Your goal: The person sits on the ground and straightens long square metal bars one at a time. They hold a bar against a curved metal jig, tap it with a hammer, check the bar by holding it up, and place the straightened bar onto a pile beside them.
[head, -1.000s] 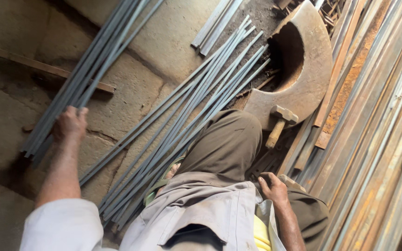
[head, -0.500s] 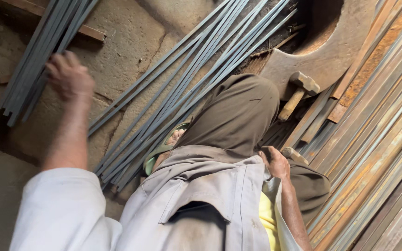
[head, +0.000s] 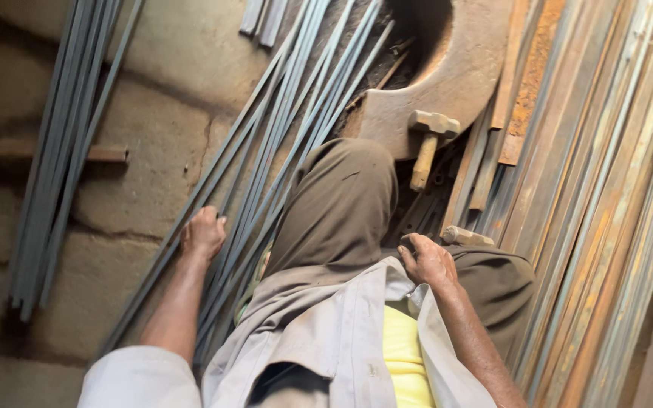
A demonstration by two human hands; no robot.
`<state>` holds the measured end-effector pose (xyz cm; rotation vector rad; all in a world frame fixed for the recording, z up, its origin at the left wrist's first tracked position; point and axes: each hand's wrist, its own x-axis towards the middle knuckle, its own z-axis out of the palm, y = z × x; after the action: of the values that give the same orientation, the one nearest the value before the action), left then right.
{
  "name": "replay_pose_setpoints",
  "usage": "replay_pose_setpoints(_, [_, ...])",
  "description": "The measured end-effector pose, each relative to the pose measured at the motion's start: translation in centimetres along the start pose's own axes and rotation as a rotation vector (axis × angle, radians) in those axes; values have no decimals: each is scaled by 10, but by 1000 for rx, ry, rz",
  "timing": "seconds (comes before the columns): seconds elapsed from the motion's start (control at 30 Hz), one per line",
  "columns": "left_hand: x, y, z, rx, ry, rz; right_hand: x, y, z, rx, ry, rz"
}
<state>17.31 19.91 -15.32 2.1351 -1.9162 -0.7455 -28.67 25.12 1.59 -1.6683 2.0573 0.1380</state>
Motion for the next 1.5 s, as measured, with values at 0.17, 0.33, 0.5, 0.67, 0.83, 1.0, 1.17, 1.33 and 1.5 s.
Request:
replay_pose_setpoints(0.17, [2, 13, -19, -355, -104, -171, 1, 3, -1, 83, 57, -57])
replay_pose_setpoints(0.33, [-18, 33, -27, -409, 188, -114, 4, 0, -24, 382, 3, 50])
replay_pose_setpoints(0.5, [-52, 38, -64, -326, 254, -12, 35, -17, -81, 752, 108, -190])
replay_pose_setpoints(0.67, [-71, 62, -101, -464, 208, 85, 101, -70, -122, 1557, 29, -102])
replay_pose_setpoints(0.83, [-73, 81, -125, -390, 65, 76, 156, -117, -99, 2041, 71, 65])
replay_pose_setpoints(1.0, [-61, 80, -125, -376, -17, -113, 152, -121, -60, 1653, -57, -4])
replay_pose_setpoints(1.17, [-64, 32, -140, 82, 168, -129, 130, -70, -55, 1056, 152, -52])
replay_pose_setpoints(1.33, [-71, -6, -145, 27, 115, -94, 129, 4, -23, 411, 650, -30])
replay_pose_setpoints(1.5, [-64, -4, -144, 35, 60, -187, 147, 16, 0, 1024, 231, 287])
